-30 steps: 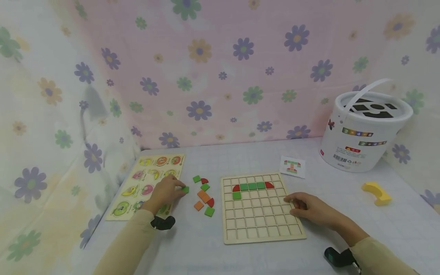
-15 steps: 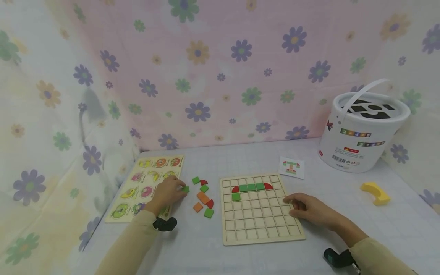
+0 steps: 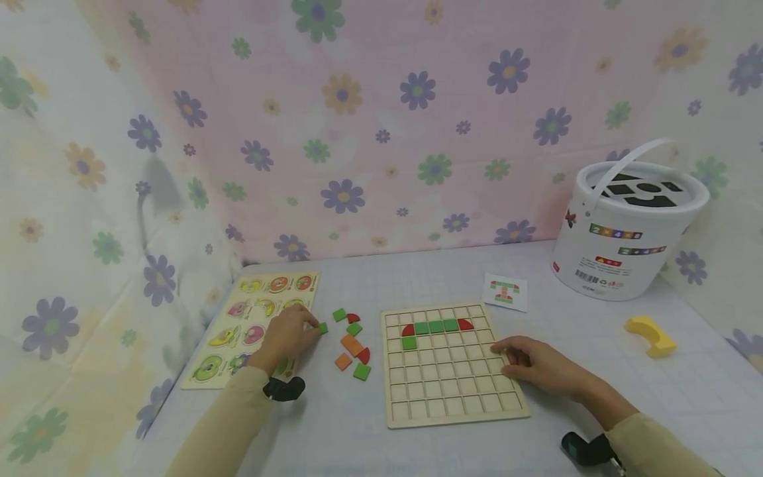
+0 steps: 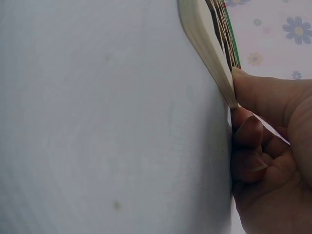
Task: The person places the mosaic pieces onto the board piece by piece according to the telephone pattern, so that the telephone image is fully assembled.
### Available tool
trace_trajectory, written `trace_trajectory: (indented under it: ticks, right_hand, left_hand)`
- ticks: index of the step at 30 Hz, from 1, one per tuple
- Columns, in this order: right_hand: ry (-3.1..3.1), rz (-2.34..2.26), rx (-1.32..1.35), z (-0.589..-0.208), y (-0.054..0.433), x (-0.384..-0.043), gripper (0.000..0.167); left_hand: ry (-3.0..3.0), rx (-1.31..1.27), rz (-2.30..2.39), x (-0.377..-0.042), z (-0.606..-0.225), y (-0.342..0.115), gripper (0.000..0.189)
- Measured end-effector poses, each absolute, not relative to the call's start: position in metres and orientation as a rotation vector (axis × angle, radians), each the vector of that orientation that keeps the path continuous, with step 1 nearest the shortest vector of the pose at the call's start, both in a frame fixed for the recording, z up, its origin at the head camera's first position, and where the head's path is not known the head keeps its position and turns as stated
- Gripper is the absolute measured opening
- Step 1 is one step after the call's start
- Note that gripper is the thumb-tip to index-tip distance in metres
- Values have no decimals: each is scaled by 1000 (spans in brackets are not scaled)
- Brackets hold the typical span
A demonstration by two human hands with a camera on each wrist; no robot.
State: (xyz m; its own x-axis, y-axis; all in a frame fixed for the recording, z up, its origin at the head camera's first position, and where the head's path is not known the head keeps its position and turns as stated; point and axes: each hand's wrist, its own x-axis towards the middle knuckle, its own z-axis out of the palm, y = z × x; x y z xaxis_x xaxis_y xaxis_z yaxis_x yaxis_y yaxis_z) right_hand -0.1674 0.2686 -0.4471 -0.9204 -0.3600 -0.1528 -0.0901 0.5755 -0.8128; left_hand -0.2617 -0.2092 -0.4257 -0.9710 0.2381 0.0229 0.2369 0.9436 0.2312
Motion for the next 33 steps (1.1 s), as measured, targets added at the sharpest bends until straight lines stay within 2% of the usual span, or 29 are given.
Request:
trace_trajectory:
  ticks: [6, 15, 23, 30, 33]
  right_hand:
    - [2509, -1256, -351, -448, 267, -167, 46]
    - [2531, -1242, -345, -447, 267, -167, 45]
    - [2531, -1243, -359, -447, 267, -167, 44]
    - [2530, -1207, -337, -447, 263, -166, 43]
    - [2550, -1190, -320, -447, 266, -166, 42]
  left_hand:
    - [3040, 342, 357, -262, -425, -209, 28]
    - [3064, 364, 339, -264, -426, -207, 26]
    - [3108, 529, 270, -273, -422, -198, 18]
    - [2942, 361, 327, -267, -420, -202, 36]
    - [2931, 398, 367, -262, -419, -202, 39]
